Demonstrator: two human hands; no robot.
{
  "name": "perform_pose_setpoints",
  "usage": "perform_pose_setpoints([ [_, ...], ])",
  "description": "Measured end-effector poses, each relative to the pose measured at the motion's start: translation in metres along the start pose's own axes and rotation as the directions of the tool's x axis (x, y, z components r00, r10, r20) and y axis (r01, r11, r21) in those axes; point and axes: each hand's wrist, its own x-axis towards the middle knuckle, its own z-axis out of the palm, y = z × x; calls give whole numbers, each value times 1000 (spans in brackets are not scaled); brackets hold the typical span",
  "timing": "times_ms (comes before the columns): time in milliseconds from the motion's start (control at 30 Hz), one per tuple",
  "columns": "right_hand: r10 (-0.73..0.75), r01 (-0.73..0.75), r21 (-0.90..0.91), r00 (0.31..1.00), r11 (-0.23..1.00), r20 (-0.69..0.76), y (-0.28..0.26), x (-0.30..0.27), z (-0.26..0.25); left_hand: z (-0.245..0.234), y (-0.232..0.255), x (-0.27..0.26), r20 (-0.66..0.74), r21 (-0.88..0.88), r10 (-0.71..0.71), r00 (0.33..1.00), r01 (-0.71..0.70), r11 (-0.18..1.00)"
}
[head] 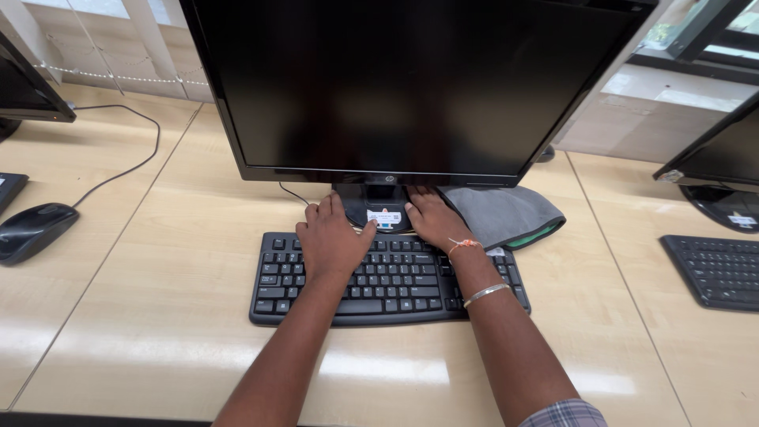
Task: The person wipes a desk and a keyboard with a cloth, picks up the keyboard to wipe its sides, then wipes the screen, frame, and stand of a monitor.
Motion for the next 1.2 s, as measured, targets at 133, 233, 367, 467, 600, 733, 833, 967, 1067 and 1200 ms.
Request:
perform_pose_setpoints([
  [133, 76, -80, 164, 997, 983, 27, -4, 23, 1, 0, 0, 0, 26, -6, 0, 1000, 1, 1000],
  [233, 194, -201, 102, 978, 974, 72, -11, 39, 0, -2, 1, 2, 51, -5, -13, 999, 13, 1000],
  [367, 285, -292, 81, 955, 953, 85, -21, 36, -5, -7, 3, 2, 48, -12, -22, 999, 22, 1000],
  [467, 253, -263, 117, 963, 958, 88, -26, 28, -12, -11, 3, 0, 93, -17, -46, 995, 48, 999],
  [600, 35, -27, 225, 999, 974, -31, -21, 5, -8, -9, 3, -1, 63, -12, -39, 997, 40, 999],
  [733, -14, 17, 243, 1000, 970, -15, -22, -17, -9, -6, 3, -2, 54, 3, -40, 998, 40, 999],
  [833, -68, 70, 228, 998, 971, -20, -25, -30, -8, -6, 2, -3, 58, -1, -49, 997, 49, 999],
  [967, -129, 125, 132, 991, 983, 27, -31, -33, 1, -2, 1, 0, 78, 0, -62, 995, 62, 998],
  [1067, -252, 243, 157, 967, 957, 37, -43, -33, 10, 9, -3, 3, 6, -35, -45, 999, 46, 998],
  [1200, -276, 249, 227, 956, 942, 97, -75, -31, 14, 23, -10, 6, -133, -150, -39, 990, 19, 989],
])
